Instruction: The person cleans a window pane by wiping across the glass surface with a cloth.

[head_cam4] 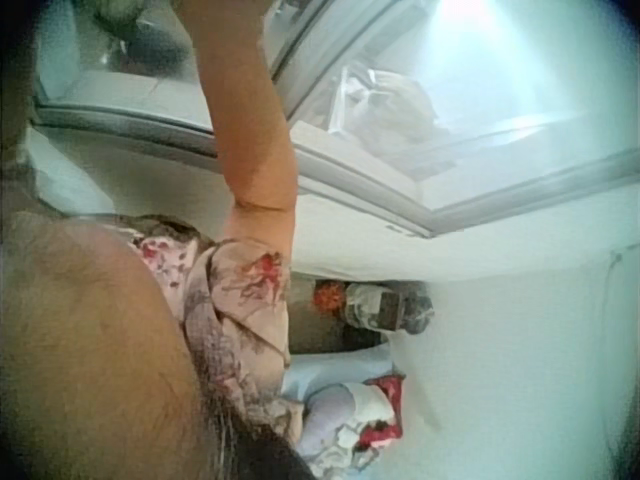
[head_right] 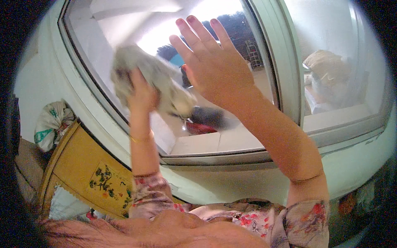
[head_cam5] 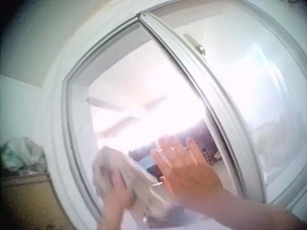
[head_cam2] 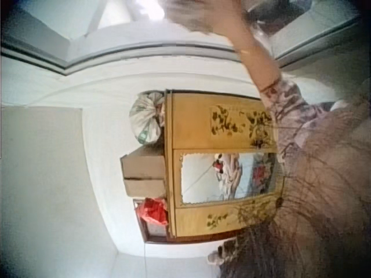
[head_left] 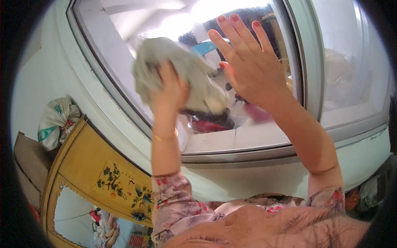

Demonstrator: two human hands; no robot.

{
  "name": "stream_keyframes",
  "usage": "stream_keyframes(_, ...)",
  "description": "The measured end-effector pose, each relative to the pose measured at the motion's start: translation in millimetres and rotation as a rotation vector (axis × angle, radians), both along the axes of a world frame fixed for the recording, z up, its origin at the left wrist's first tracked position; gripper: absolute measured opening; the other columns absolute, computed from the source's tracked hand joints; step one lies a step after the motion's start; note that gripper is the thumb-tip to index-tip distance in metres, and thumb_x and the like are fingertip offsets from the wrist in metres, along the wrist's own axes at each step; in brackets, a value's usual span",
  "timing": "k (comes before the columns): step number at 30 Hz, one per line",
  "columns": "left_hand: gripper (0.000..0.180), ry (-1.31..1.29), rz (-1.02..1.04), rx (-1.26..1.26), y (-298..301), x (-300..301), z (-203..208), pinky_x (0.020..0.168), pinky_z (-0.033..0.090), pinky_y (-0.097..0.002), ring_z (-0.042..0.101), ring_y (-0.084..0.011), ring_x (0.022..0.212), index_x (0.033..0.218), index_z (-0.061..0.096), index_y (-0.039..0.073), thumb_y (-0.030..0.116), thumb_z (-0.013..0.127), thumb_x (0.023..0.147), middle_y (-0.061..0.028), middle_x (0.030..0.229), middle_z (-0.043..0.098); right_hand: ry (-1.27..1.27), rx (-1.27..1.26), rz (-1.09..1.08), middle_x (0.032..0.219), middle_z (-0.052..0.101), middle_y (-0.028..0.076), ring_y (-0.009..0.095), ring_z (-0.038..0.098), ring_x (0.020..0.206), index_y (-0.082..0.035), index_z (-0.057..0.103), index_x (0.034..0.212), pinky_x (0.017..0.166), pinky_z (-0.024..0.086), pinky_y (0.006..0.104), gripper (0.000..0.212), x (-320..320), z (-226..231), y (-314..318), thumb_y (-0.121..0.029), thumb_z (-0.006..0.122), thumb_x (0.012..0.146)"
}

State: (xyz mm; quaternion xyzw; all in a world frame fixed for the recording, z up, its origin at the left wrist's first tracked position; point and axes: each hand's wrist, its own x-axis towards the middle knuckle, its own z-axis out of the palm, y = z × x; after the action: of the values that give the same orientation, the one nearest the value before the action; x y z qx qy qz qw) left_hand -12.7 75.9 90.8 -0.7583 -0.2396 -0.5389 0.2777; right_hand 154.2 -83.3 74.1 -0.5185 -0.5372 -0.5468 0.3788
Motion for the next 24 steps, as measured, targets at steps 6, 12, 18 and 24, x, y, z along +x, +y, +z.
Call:
stream_keyframes(6, 0.052, 0.185, 0.417, 0.616, -1, 1, 198, 0.096, 0.036, -0.0495, 0.046, -0.0466, 0.11, 0.125, 0.037, 0.002, 0.039, 0.036, 0.088, -0.0266, 0.124, 0.046, -0.049, 0.068, 0.056, 0.139, 0.038, 0.011, 0.026, 0.031, 0.133, -0.011, 0.044, 0.128, 0.109, 0.021, 0.0465, 0.054, -9, 1, 0, -0.024, 0.062, 0.079)
stream_keyframes(12, 0.055, -0.098, -0.086, 0.003, -11, 27, 163, 0.097, 0.034, -0.0509, 0.043, -0.0463, 0.114, 0.129, 0.035, 0.003, 0.036, 0.038, 0.086, -0.0259, 0.126, 0.045, -0.051, 0.079, 0.024, 0.139, 0.038, 0.011, 0.026, 0.03, 0.133, -0.011, 0.045, 0.128, 0.109, 0.021, 0.0456, 0.055, -1, -1, 1, -0.025, 0.064, 0.078)
stream_keyframes(18, 0.052, -0.039, -0.101, 0.253, -18, 15, 41, 0.104, 0.026, -0.0499, 0.039, -0.0449, 0.121, 0.127, 0.045, 0.004, 0.031, 0.051, 0.082, -0.0259, 0.127, 0.047, -0.019, 0.048, 0.026, 0.14, 0.038, 0.009, 0.025, 0.031, 0.133, -0.011, 0.043, 0.131, 0.109, 0.021, 0.0444, 0.057, -2, 0, -2, -0.023, 0.063, 0.079)
stream_keyframes(24, 0.064, 0.372, -0.079, 0.015, -45, -24, -110, 0.107, 0.019, -0.0533, 0.03, -0.0471, 0.128, 0.135, 0.035, -0.001, 0.024, 0.059, 0.081, -0.03, 0.137, 0.033, -0.017, 0.052, 0.027, 0.141, 0.038, 0.01, 0.025, 0.032, 0.133, -0.011, 0.044, 0.131, 0.109, 0.021, 0.0449, 0.05, 4, -3, 9, -0.023, 0.056, 0.084)
